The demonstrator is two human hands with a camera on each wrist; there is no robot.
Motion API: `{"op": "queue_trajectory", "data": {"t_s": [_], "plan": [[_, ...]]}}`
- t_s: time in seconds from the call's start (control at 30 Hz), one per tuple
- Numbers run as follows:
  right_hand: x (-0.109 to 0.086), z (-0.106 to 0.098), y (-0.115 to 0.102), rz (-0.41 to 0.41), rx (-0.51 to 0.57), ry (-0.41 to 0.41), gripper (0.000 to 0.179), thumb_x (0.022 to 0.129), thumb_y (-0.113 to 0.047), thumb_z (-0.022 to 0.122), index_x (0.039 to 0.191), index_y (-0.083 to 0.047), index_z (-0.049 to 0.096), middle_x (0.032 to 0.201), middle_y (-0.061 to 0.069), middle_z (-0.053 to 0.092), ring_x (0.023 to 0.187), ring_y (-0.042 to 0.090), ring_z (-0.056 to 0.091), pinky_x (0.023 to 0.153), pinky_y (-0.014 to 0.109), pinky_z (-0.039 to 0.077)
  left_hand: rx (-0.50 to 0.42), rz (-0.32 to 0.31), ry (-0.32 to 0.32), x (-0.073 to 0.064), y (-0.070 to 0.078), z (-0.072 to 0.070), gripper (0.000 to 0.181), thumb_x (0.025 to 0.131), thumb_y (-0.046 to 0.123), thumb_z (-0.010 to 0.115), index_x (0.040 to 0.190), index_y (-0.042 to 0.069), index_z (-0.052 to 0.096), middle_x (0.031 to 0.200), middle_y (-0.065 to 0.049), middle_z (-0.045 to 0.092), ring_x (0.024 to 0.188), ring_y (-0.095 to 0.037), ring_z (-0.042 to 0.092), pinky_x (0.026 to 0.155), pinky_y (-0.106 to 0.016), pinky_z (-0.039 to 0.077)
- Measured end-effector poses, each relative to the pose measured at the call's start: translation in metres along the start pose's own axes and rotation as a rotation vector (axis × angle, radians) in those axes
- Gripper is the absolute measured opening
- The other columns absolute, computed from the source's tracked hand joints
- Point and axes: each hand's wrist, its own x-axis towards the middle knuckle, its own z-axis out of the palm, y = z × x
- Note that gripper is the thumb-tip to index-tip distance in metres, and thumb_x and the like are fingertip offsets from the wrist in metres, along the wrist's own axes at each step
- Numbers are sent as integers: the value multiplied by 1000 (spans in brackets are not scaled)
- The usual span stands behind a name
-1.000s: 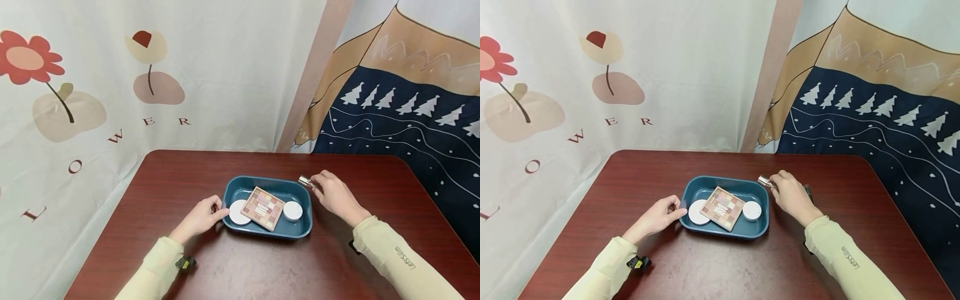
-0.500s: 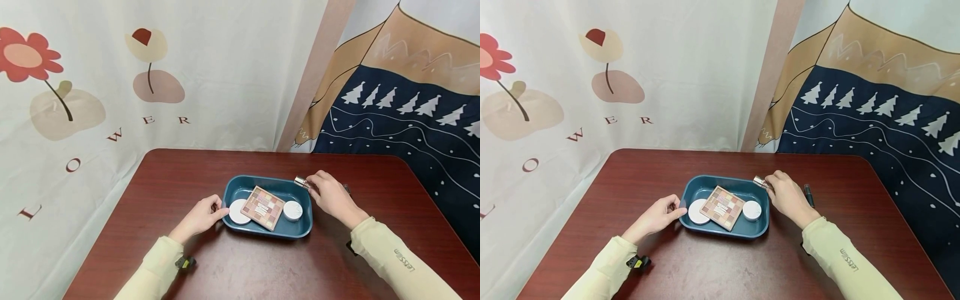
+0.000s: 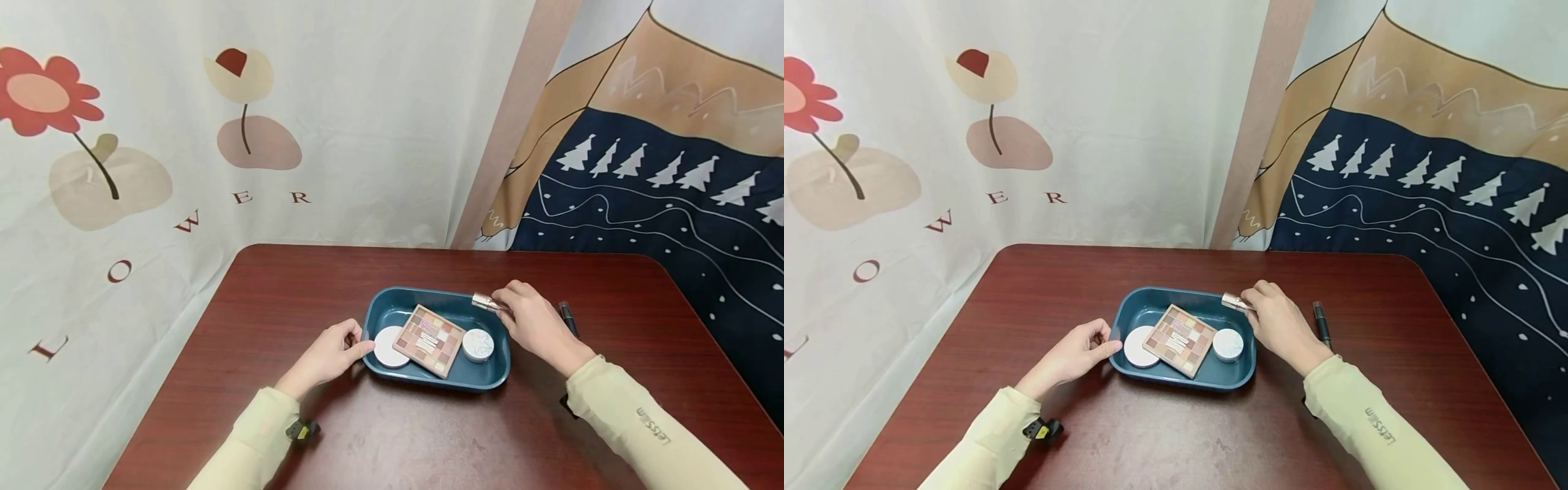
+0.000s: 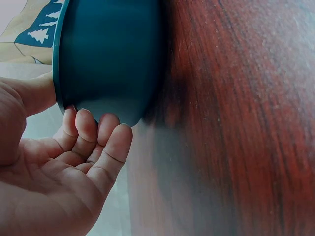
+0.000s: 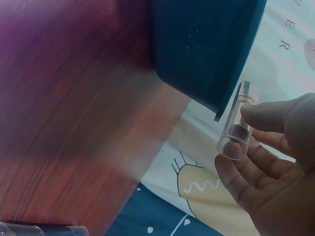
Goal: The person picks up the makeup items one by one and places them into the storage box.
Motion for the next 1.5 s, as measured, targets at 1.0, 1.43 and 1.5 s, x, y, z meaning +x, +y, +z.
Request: {"op": "queue_trajectory", "data": {"t_s": [1.0,1.43,1.5], "plan": [[10,33,-21,-97,-30,8,25,84,0,83,108,-2,75,102,10,69,94,22,62,81,38,60,3,-1,5,1,0,0,27,97,21,74,85,9,53,66,2,51,61,-12,49,56,-26,38],[7,39,-22,-111,-53,-23,26,84,-1,83,109,-1,75,101,9,68,94,22,61,83,38,59,-4,-3,0,0,2,-1,27,96,21,74,85,9,53,67,1,52,61,-13,49,56,-26,39],[6,40,-22,-107,-53,-30,28,84,0,83,110,-1,75,102,10,69,95,22,61,84,38,59,-5,-6,0,0,2,-1,26,96,21,74,85,9,53,67,1,53,61,-13,49,56,-26,39]]}}
